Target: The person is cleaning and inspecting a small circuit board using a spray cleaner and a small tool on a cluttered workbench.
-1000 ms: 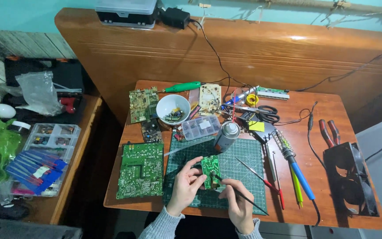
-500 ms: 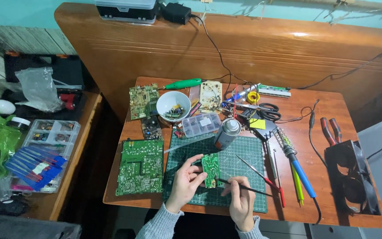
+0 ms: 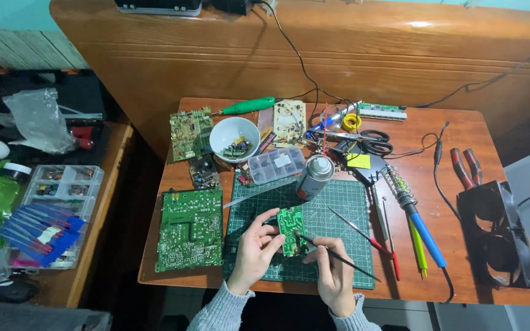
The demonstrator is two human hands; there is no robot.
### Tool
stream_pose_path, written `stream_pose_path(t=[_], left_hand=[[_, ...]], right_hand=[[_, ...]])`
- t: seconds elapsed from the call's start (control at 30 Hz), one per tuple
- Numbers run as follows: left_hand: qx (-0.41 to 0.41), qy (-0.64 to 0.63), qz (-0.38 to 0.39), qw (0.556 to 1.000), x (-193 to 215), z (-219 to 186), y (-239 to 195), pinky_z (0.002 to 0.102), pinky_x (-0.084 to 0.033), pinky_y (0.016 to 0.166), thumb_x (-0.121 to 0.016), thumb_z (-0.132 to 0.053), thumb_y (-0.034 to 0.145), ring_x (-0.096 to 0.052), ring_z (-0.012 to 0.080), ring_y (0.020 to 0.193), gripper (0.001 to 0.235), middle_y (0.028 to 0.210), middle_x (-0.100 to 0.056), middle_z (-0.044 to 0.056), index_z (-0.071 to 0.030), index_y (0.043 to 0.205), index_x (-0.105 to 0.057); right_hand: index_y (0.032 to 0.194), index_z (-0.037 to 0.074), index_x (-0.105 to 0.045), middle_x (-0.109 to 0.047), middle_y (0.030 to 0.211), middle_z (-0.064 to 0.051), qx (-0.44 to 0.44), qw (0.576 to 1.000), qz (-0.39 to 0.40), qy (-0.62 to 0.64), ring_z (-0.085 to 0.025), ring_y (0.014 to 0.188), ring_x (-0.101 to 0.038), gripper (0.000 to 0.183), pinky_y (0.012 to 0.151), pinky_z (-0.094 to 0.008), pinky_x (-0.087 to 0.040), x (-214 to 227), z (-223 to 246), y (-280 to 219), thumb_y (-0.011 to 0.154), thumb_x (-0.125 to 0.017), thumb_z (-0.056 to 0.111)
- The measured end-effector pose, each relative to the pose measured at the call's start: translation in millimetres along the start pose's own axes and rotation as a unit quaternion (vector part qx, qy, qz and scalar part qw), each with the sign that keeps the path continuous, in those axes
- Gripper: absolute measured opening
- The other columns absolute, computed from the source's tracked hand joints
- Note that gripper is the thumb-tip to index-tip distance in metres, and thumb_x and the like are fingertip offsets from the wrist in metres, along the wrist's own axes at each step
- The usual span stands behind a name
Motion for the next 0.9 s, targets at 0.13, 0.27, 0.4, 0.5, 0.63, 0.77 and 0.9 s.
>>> stream_pose_path(t=[0.13, 0.27, 0.4, 0.5, 0.63, 0.77, 0.9], left_hand=[[-0.009, 0.008, 0.003, 1.000, 1.5, 3.3, 0.1, 0.025, -0.064, 0.063, -0.064, -0.006, 0.091, -0.067, 0.0137, 0.065, 0.053, 0.083, -0.069, 0.009, -0.008, 0.142, -0.049], [-0.016, 0.002, 0.005, 1.000, 1.5, 1.4, -0.7, 0.025, -0.064, 0.062, -0.064, -0.006, 0.091, -0.067, 0.0137, 0.063, 0.053, 0.082, -0.068, 0.009, -0.007, 0.142, -0.049], [-0.023, 0.023, 0.006, 0.999, 1.9, 1.0, -2.0, 0.024, -0.063, 0.061, -0.064, -0.009, 0.092, -0.067, 0.0131, 0.063, 0.054, 0.082, -0.069, 0.008, -0.008, 0.143, -0.048], [-0.022, 0.011, 0.007, 1.000, 2.0, 2.3, -1.7, 0.025, -0.063, 0.060, -0.064, -0.009, 0.092, -0.067, 0.0139, 0.063, 0.054, 0.082, -0.068, 0.009, -0.007, 0.143, -0.048], [-0.013, 0.004, 0.000, 1.000, 1.7, 0.1, -2.6, 0.026, -0.065, 0.061, -0.064, -0.008, 0.091, -0.066, 0.0127, 0.063, 0.053, 0.082, -0.068, 0.009, -0.008, 0.143, -0.048], [-0.012, 0.010, 0.000, 1.000, 1.6, 1.3, -2.4, 0.025, -0.064, 0.060, -0.064, -0.008, 0.091, -0.067, 0.0139, 0.063, 0.054, 0.082, -0.069, 0.008, -0.008, 0.143, -0.048], [-0.015, 0.011, 0.001, 1.000, 1.5, 0.5, -3.0, 0.026, -0.063, 0.060, -0.063, -0.011, 0.092, -0.065, 0.0126, 0.061, 0.052, 0.080, -0.067, 0.007, -0.008, 0.142, -0.049]], right_hand=[[0.095, 0.004, -0.055, -0.063, 0.062, -0.008, 0.050, 0.998, -0.009, 0.032, -0.017, 0.050, -0.064, 0.022, 0.057, -0.028, -0.055, -1.0, -9.7, -3.2, 0.103, -0.039, 0.015], [0.102, 0.003, -0.059, -0.065, 0.090, -0.011, 0.078, 0.996, 0.007, 0.033, -0.015, 0.057, -0.073, 0.018, 0.087, -0.034, -0.058, -2.9, -5.3, -2.2, 0.102, -0.043, 0.011], [0.090, 0.008, -0.056, -0.062, 0.063, -0.004, 0.087, 0.996, 0.007, 0.000, -0.016, 0.060, -0.056, 0.023, 0.068, -0.030, -0.048, -1.3, 8.4, -2.4, 0.103, -0.038, 0.012], [0.098, 0.003, -0.059, -0.063, 0.093, -0.010, 0.083, 0.995, 0.000, 0.058, -0.012, 0.055, -0.070, 0.019, 0.066, -0.026, -0.061, -1.5, -8.0, -5.9, 0.103, -0.042, 0.011], [0.101, 0.005, -0.063, -0.065, 0.095, -0.011, 0.081, 0.996, 0.032, 0.019, -0.013, 0.056, -0.072, 0.020, 0.062, -0.024, -0.060, -3.6, -4.9, -3.4, 0.101, -0.045, 0.013], [0.094, 0.006, -0.056, -0.065, 0.066, -0.007, 0.066, 0.997, 0.004, 0.043, -0.015, 0.055, -0.062, 0.025, 0.064, -0.029, -0.051, -1.7, -9.4, -5.5, 0.104, -0.038, 0.020], [0.107, 0.003, -0.057, -0.068, 0.073, -0.008, 0.070, 0.997, 0.017, 0.007, -0.015, 0.056, -0.072, 0.020, 0.065, -0.026, -0.060, -1.7, -12.6, -5.7, 0.102, -0.041, 0.014]])
Point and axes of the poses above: each hand's wrist, its own y-axis towards the middle knuckle, its own x-axis out of the back of the hand, z = x × y, the point moved 2 cm from there along y, towards the middle knuckle
